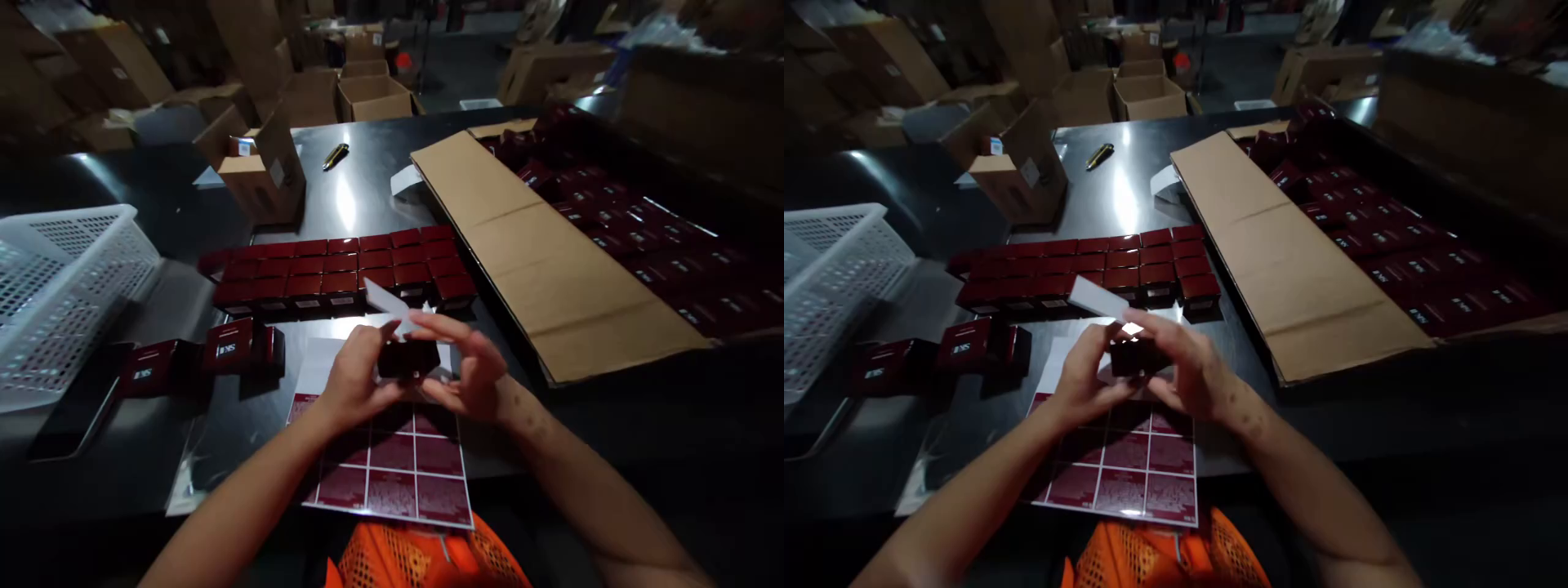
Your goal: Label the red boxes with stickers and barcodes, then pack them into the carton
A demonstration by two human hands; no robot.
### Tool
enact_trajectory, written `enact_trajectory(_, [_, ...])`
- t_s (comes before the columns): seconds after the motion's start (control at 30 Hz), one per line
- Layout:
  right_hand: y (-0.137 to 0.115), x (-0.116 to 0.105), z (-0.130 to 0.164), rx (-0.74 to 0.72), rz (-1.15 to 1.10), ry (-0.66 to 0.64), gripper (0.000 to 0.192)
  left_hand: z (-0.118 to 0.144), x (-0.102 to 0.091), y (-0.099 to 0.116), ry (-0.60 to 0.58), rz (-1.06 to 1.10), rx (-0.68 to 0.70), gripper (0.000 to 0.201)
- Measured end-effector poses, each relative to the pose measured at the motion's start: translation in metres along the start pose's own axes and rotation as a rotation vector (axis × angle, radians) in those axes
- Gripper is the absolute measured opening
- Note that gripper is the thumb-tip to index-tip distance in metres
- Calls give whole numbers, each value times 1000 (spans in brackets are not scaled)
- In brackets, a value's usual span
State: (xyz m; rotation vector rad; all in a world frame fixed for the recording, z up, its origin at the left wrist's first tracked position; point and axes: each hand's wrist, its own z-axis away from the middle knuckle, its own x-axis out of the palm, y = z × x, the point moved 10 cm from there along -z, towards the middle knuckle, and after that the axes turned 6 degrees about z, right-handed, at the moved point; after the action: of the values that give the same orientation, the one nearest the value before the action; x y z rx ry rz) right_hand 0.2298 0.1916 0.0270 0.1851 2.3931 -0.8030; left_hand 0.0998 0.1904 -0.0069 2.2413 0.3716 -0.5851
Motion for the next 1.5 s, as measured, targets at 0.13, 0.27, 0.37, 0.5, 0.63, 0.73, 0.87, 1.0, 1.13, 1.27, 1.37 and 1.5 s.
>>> enact_trajectory(0.13, [-22, -1, -1, -145, -12, 4, 99, 2, 0, 8, -39, 36, -23, 47])
enact_trajectory(0.27, [-20, -44, -2, 14, -19, 311, 93, 5, -2, -8, 22, 211, -231, 43])
enact_trajectory(0.37, [0, -66, 7, 238, -220, 515, 76, 7, -6, -16, 95, 286, -301, 39])
enact_trajectory(0.5, [36, -35, 14, 621, -506, 349, 70, 6, -9, -12, 129, 276, -247, 40])
enact_trajectory(0.63, [48, -11, 22, 782, -582, 217, 68, 5, -7, -5, 92, 250, -176, 43])
enact_trajectory(0.73, [50, -9, 24, 809, -554, 205, 66, 4, -5, -4, 61, 245, -171, 42])
enact_trajectory(0.87, [51, -7, 26, 812, -548, 179, 65, 5, -5, -3, 58, 246, -162, 43])
enact_trajectory(1.0, [52, -7, 26, 816, -565, 168, 65, 5, -5, -3, 60, 254, -152, 44])
enact_trajectory(1.13, [52, -8, 25, 816, -571, 169, 63, 5, -5, -2, 68, 245, -144, 41])
enact_trajectory(1.27, [51, -9, 25, 810, -547, 173, 62, 5, -6, -2, 74, 252, -139, 38])
enact_trajectory(1.37, [50, -8, 25, 809, -554, 167, 61, 4, -6, 0, 76, 245, -121, 39])
enact_trajectory(1.5, [49, -7, 25, 800, -560, 157, 60, 5, -6, -1, 80, 248, -122, 41])
